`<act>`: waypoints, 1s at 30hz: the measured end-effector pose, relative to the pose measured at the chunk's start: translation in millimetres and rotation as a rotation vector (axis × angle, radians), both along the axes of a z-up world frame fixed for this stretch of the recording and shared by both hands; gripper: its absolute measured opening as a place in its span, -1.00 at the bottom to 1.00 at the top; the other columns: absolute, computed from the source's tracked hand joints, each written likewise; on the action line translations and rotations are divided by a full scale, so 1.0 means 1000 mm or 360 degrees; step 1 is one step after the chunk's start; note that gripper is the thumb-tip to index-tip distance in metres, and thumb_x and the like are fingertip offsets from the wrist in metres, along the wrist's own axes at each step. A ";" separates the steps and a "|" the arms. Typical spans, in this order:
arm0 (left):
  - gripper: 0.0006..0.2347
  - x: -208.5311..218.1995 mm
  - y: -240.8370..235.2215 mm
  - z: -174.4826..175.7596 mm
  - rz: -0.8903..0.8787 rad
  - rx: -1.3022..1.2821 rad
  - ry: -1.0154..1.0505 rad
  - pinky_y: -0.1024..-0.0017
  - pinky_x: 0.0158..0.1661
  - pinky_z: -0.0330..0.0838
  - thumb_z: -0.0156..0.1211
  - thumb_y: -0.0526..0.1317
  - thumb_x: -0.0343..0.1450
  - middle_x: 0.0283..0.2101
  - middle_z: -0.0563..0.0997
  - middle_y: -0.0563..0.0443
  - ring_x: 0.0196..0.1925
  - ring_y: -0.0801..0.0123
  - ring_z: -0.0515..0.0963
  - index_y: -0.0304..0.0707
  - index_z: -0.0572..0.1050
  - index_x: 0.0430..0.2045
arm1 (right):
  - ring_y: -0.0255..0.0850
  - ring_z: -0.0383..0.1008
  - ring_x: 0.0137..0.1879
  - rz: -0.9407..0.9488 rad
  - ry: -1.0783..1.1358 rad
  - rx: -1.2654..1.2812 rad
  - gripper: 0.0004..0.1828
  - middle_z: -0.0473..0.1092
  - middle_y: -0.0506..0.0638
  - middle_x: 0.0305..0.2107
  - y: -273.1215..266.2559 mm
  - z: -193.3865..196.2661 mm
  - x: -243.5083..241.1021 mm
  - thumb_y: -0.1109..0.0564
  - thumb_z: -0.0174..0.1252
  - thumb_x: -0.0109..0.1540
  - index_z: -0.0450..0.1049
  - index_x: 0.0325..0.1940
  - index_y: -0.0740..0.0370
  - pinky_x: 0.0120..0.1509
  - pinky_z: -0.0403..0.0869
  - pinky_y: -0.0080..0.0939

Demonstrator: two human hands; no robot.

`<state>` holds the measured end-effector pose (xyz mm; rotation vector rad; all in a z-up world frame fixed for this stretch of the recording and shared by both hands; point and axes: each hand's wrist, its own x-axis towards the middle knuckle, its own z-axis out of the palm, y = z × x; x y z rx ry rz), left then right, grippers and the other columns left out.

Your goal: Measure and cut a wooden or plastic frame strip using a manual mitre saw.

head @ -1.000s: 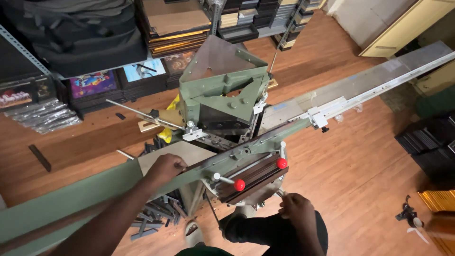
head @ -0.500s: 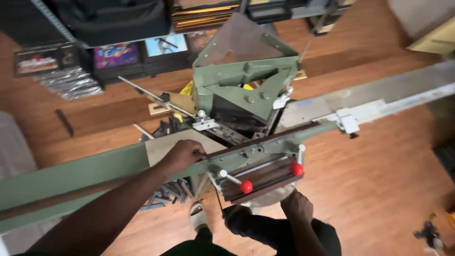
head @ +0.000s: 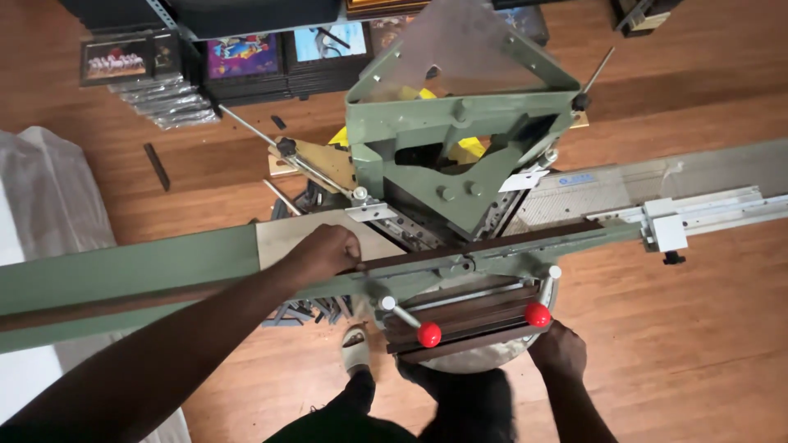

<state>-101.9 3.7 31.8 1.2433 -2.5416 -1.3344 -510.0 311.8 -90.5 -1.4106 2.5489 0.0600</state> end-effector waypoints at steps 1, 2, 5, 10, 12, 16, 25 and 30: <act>-0.94 0.000 -0.001 -0.003 -0.0018 -0.0023 0.0013 0.27 -0.31 0.52 0.36 -0.27 0.23 -0.46 0.68 -0.14 -0.38 0.13 0.71 -0.24 0.68 -0.56 | 0.20 0.61 -0.18 -0.0039 0.0001 0.0036 -0.70 0.57 0.21 -0.38 -0.002 0.002 0.000 -0.12 0.15 0.18 0.57 -0.32 0.13 -0.07 0.56 0.20; -0.94 0.001 0.002 -0.010 -0.0011 -0.0023 0.0012 0.27 -0.31 0.52 0.36 -0.27 0.23 -0.46 0.68 -0.14 -0.38 0.13 0.71 -0.24 0.68 -0.56 | 0.20 0.61 -0.18 -0.0032 0.0000 0.0036 -0.70 0.57 0.21 -0.38 0.000 0.001 0.000 -0.12 0.15 0.18 0.57 -0.32 0.13 -0.07 0.56 0.20; -0.96 0.004 0.003 -0.012 0.0012 -0.0137 0.0172 0.29 -0.30 0.54 0.33 -0.30 0.21 -0.45 0.69 -0.11 -0.36 0.15 0.71 -0.24 0.67 -0.58 | 0.21 0.60 -0.19 -0.0058 -0.0008 -0.0008 -0.68 0.57 0.21 -0.40 0.002 0.002 0.004 -0.14 0.18 0.16 0.57 -0.33 0.15 -0.09 0.56 0.21; -0.96 0.007 0.003 -0.020 0.0101 0.0043 0.0237 0.31 -0.25 0.57 0.31 -0.32 0.21 -0.47 0.73 -0.06 -0.34 0.19 0.76 -0.30 0.60 -0.60 | 0.21 0.61 -0.21 -0.0034 0.0076 -0.0071 -0.66 0.57 0.17 -0.40 -0.001 0.007 0.010 -0.17 0.16 0.17 0.57 -0.35 0.14 -0.09 0.57 0.21; -0.96 0.006 0.003 -0.016 0.0047 -0.0014 0.0171 0.29 -0.26 0.56 0.32 -0.32 0.20 -0.46 0.71 -0.10 -0.34 0.15 0.74 -0.29 0.63 -0.59 | 0.20 0.62 -0.20 -0.0056 0.0086 0.0004 -0.66 0.57 0.17 -0.40 0.007 -0.005 0.009 -0.17 0.15 0.18 0.56 -0.35 0.14 -0.08 0.58 0.19; -0.92 -0.002 0.004 0.008 0.0031 -0.0026 -0.0003 0.23 -0.29 0.52 0.39 -0.27 0.22 -0.46 0.68 -0.16 -0.37 0.08 0.71 -0.28 0.65 -0.57 | 0.20 0.62 -0.19 -0.0077 0.0037 0.0088 -0.65 0.57 0.20 -0.39 0.007 -0.012 0.000 -0.17 0.14 0.20 0.57 -0.32 0.16 -0.08 0.58 0.19; -0.91 0.004 -0.002 -0.008 -0.0058 -0.0099 0.0133 0.23 -0.27 0.51 0.40 -0.27 0.21 -0.44 0.66 -0.19 -0.32 0.05 0.69 -0.30 0.65 -0.56 | 0.22 0.60 -0.18 0.0041 -0.0075 0.0027 -0.72 0.57 0.22 -0.35 -0.011 -0.006 -0.025 -0.08 0.16 0.14 0.56 -0.24 0.13 -0.07 0.56 0.23; -0.94 0.002 0.001 0.002 -0.0012 -0.0059 0.0099 0.23 -0.27 0.52 0.35 -0.29 0.22 -0.43 0.68 -0.15 -0.33 0.07 0.70 -0.26 0.66 -0.55 | 0.20 0.61 -0.18 0.0093 0.0018 -0.0008 -0.76 0.57 0.19 -0.35 -0.008 -0.008 -0.022 -0.06 0.14 0.17 0.55 -0.27 0.12 -0.07 0.57 0.20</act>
